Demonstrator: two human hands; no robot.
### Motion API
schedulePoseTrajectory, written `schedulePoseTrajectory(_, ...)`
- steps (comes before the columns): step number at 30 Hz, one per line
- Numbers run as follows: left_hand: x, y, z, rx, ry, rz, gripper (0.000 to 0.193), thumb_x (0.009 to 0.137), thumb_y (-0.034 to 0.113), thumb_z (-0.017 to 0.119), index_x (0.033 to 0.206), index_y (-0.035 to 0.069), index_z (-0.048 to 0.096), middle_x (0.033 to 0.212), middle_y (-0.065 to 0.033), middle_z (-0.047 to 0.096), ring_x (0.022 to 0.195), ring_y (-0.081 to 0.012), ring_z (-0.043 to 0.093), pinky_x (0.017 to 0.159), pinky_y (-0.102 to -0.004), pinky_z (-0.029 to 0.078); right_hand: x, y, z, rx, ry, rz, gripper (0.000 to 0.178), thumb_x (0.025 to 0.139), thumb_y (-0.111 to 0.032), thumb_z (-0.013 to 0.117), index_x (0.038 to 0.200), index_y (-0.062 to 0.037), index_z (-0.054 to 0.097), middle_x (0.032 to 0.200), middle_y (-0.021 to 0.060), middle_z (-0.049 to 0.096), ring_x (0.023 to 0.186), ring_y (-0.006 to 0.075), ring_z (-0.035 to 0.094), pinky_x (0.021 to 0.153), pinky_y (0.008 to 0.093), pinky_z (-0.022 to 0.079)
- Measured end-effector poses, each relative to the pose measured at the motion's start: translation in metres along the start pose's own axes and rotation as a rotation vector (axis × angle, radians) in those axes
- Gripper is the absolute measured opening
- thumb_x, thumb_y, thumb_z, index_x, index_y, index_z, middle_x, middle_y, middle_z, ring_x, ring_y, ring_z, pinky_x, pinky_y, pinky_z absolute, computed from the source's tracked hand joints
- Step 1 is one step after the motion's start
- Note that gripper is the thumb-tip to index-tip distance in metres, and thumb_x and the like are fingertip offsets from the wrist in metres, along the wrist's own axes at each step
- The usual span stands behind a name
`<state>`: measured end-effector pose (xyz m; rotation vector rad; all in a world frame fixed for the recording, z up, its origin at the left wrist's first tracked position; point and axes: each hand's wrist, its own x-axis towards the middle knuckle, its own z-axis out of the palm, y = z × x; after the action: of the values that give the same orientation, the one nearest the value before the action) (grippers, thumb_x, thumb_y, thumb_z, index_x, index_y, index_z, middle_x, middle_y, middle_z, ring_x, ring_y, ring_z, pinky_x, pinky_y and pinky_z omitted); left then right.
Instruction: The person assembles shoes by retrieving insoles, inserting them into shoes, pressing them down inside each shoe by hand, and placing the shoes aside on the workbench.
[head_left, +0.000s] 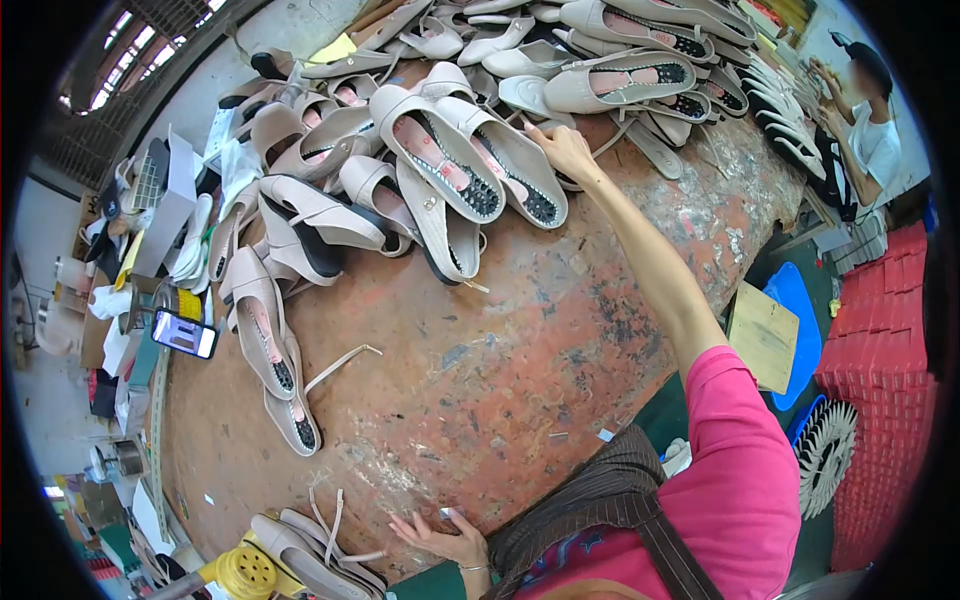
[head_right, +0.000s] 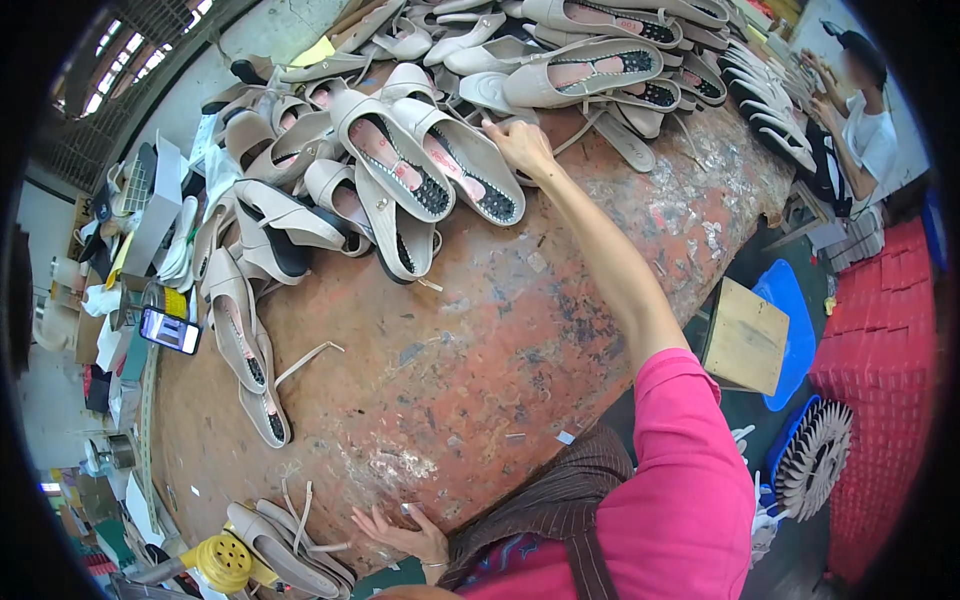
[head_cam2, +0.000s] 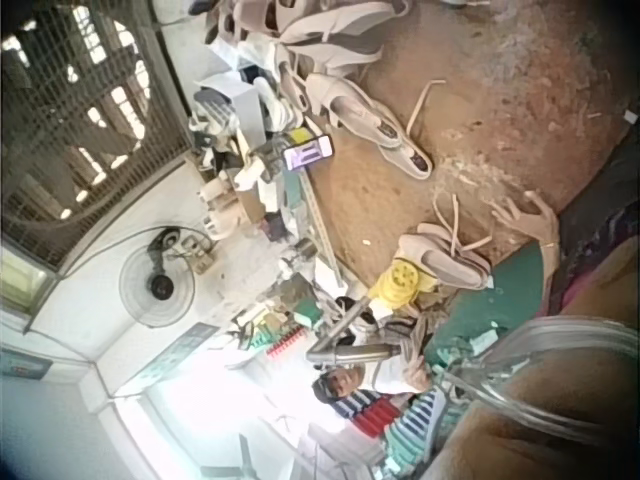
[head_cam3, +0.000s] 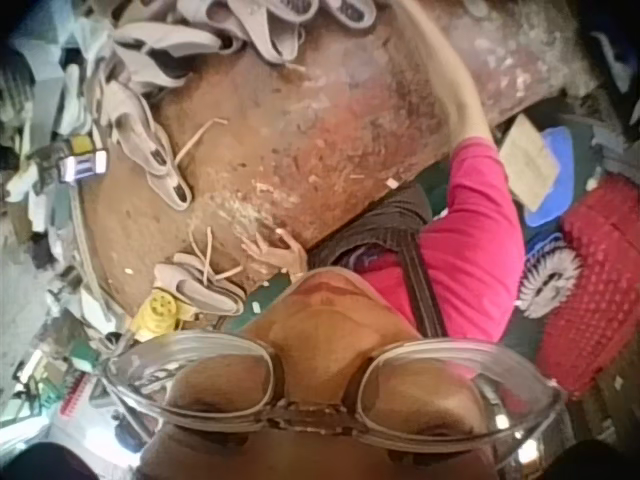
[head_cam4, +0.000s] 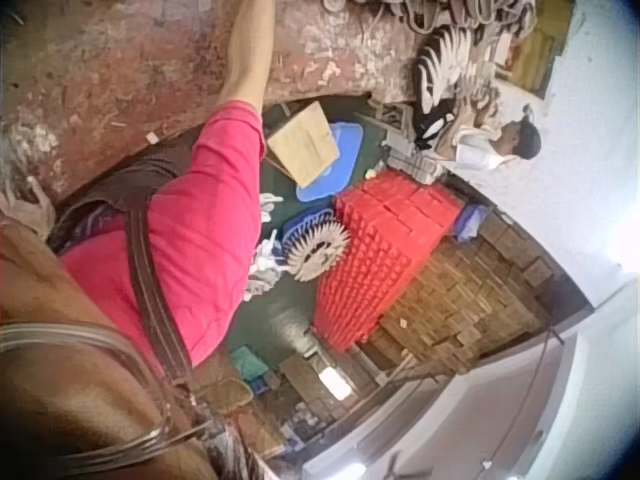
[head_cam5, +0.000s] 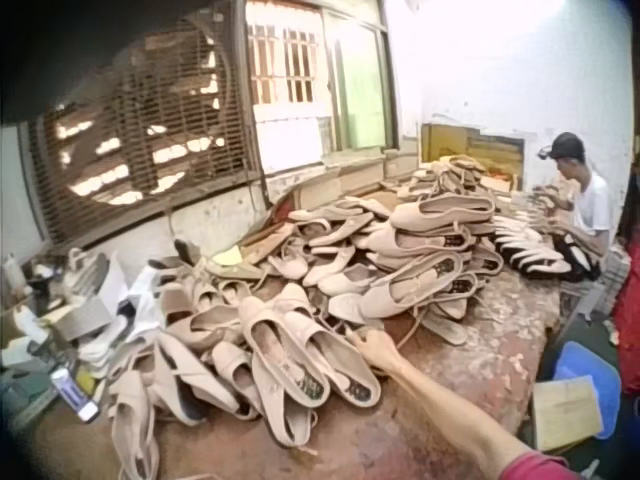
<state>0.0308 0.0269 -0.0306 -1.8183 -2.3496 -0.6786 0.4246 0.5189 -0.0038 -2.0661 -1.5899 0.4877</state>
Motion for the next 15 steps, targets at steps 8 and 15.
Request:
schedulePoseTrajectory(8,0.002,-0.001,0.000,-0.062,-0.078,-0.103,0.051,0.097,0.025,0.056,0.137,-0.004,0.041,0.151,-0.0282,0.033,0.142,-0.0468,0.026,0.113,-0.0613,0.023,-0.036,-0.029,0.032,0.342,-0.230,-0.221,0.072,0.087,-0.065,0.056,0.137,-0.0140,0.056,0.126,0.0170,0.065,0.116,0.0302,0.063,0.099,0.0396,0.048)
schedulePoseTrajectory(15,0.004,0.001,0.000,-0.037,-0.121,-0.082,0.051,0.097,0.026,0.054,0.135,-0.006,0.043,0.150,-0.0277,0.036,0.142,-0.0472,0.027,0.113,-0.0610,0.023,-0.171,-0.117,0.085,0.478,-0.191,-0.504,0.059,0.090,-0.055,0.057,0.115,-0.0027,0.062,0.096,0.0272,0.063,0.094,0.0433,0.061,0.085,0.0512,0.049)
